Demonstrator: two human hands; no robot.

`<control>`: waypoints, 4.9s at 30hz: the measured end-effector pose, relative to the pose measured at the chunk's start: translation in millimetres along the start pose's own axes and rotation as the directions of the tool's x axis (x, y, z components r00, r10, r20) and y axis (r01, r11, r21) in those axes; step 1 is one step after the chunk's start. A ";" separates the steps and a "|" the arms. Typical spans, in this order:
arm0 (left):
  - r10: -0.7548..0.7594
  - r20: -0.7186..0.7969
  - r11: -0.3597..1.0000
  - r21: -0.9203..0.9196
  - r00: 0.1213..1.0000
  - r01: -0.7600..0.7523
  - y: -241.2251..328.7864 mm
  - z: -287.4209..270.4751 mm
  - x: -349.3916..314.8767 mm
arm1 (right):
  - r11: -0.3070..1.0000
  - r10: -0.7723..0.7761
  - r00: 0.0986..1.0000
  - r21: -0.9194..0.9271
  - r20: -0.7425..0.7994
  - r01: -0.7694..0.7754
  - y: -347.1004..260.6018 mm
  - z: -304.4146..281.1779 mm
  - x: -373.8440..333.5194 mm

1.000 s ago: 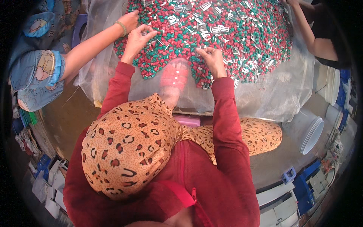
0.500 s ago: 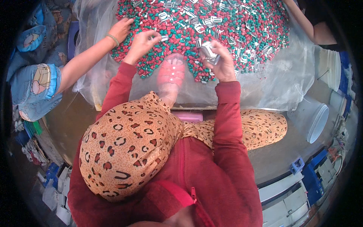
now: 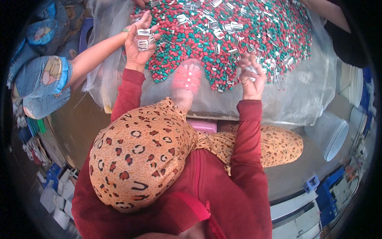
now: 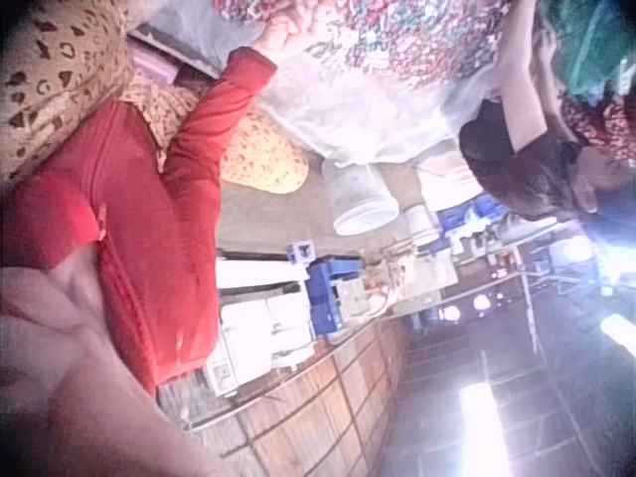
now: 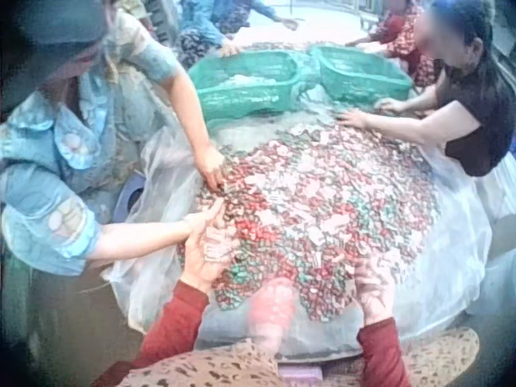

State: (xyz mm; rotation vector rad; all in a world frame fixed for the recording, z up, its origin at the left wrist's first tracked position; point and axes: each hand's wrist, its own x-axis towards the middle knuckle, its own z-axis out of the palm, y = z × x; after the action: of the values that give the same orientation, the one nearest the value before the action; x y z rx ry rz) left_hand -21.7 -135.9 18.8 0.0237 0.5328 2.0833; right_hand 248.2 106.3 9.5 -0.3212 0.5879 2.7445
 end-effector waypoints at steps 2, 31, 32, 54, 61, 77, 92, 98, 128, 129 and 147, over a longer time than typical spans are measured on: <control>0.007 0.003 0.998 0.067 1.000 -0.008 4.3 -1.1 -2.3 | 0.961 -0.044 0.985 -0.276 -0.166 -0.004 13.5 -12.6 10.1; -0.010 -0.255 0.512 0.829 0.967 0.224 -16.5 14.9 15.7 | -0.069 -0.421 0.904 -0.992 -0.069 -0.108 55.6 -3.8 68.6; -0.093 -0.245 0.668 0.703 0.965 0.243 -20.4 24.8 13.7 | 0.265 -0.273 0.957 -0.964 -0.103 -0.028 42.6 -15.3 71.1; -0.557 -0.129 0.803 -0.335 0.821 0.492 -98.2 50.5 3.7 | 0.184 -0.318 0.947 -0.983 -0.052 0.007 90.6 57.8 63.6; -0.412 -0.020 0.895 -0.198 0.911 0.400 -135.0 1.4 0.0 | -0.931 0.045 0.953 -0.333 0.300 0.149 118.9 17.1 53.3; -0.505 -0.100 0.738 -0.564 0.858 0.369 -92.9 35.7 48.5 | -0.720 -0.251 0.877 -0.685 0.409 0.113 49.2 46.9 -12.3; 0.029 0.250 0.915 -0.396 0.968 0.075 100.0 81.2 250.1 | -0.510 -0.323 0.921 -0.860 0.218 0.025 12.1 12.9 -23.3; -0.024 0.146 0.935 0.353 0.989 -0.029 91.1 157.3 113.7 | -0.437 -0.280 0.950 -0.899 0.139 0.002 26.2 9.1 -24.2; 0.013 -0.144 0.004 0.990 0.989 0.144 -54.9 2.0 37.8 | -0.617 -0.269 0.946 -0.787 0.181 -0.024 35.8 8.3 -30.4; 0.005 -0.133 -0.035 0.990 0.991 0.133 -59.5 7.8 38.9 | -0.651 -0.304 0.934 -0.756 0.188 -0.060 20.8 7.2 -36.7; -0.241 -0.073 0.016 0.997 0.968 0.080 -83.7 20.5 71.1 | -0.752 -0.645 0.681 -0.445 0.347 -0.485 -57.8 -78.4 -72.2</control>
State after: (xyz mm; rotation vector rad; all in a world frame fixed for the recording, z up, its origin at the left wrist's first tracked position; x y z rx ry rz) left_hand 11.4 -32.7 -8.1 0.8969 1.7836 0.9946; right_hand 346.9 104.2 -60.8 -1.5141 -2.4025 0.7864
